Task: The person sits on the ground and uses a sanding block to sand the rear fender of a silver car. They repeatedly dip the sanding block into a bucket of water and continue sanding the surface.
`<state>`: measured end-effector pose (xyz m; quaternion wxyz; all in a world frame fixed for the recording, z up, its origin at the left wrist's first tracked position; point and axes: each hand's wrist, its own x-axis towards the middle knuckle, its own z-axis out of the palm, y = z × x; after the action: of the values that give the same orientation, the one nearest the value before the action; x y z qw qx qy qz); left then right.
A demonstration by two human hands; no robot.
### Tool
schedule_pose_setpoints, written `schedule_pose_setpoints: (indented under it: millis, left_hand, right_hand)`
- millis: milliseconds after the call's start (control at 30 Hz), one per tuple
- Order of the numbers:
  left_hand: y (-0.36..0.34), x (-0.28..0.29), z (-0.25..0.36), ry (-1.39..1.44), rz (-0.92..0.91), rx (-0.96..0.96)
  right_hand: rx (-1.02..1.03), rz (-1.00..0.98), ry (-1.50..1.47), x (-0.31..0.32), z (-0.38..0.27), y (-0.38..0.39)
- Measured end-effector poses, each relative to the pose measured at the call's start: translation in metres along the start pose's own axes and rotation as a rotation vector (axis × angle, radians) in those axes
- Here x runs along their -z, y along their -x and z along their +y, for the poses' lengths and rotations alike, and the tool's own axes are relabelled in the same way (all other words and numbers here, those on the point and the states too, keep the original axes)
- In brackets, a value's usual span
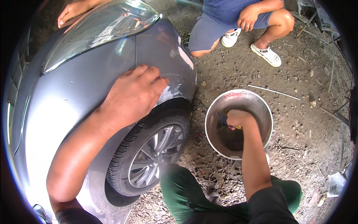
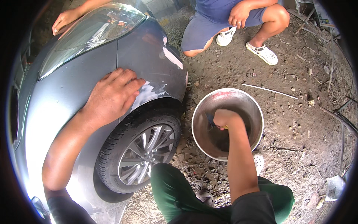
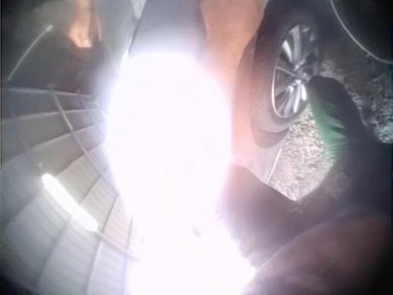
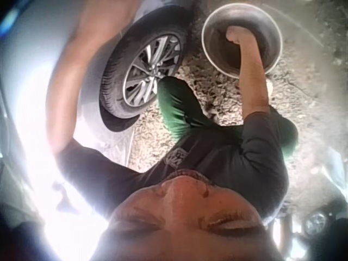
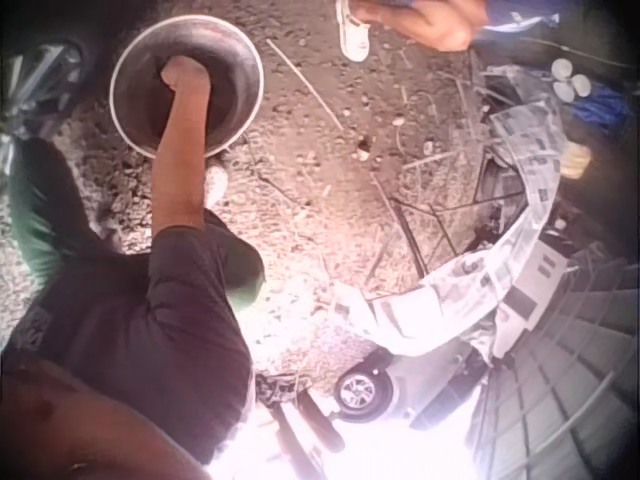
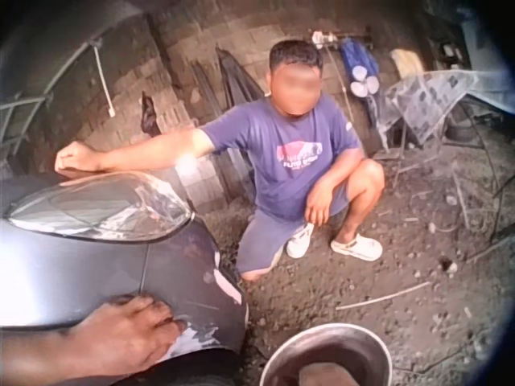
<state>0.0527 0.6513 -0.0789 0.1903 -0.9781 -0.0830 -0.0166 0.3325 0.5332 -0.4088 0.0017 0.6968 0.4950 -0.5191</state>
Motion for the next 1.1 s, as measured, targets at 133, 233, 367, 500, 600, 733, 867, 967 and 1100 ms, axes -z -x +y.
schedule_pose_setpoints:
  millis: [133,233,367,500,600,733,867,967,1100]
  left_hand:
    - [-0.002,0.011,0.012,-0.001,-0.034,-0.098]
    - [-0.009,0.003,0.017,0.04,0.082,-0.218]
    - [0.0,0.008,0.008,-0.08,-0.007,-0.222]
    - [-0.004,0.012,0.0,-0.1,0.142,-0.142]
    - [-0.008,0.016,0.0,0.133,0.096,0.112]
    - [-0.007,0.018,0.0,0.638,-0.036,0.506]
    - [-0.004,0.026,-0.001,0.976,-0.244,0.716]
    - [-0.008,0.023,0.002,1.01,-0.416,0.675]
    - [-0.004,0.019,-0.003,1.024,-0.33,0.661]
  right_hand:
    - [0.612,0.126,-1.034,0.007,-0.064,0.077]
    - [0.825,-0.01,-1.407,0.011,-0.101,0.146]
    - [0.996,-0.377,-1.602,0.009,-0.147,0.129]
    - [1.099,-0.478,-1.654,0.011,-0.161,0.112]
    - [0.961,-0.196,-1.732,0.009,-0.146,0.102]
    - [1.245,0.345,-1.702,-0.018,-0.182,0.086]
    - [1.455,0.189,-1.751,-0.005,-0.21,0.092]
    - [1.504,0.038,-1.875,0.005,-0.215,0.089]
    - [1.549,0.011,-2.084,0.006,-0.218,0.091]
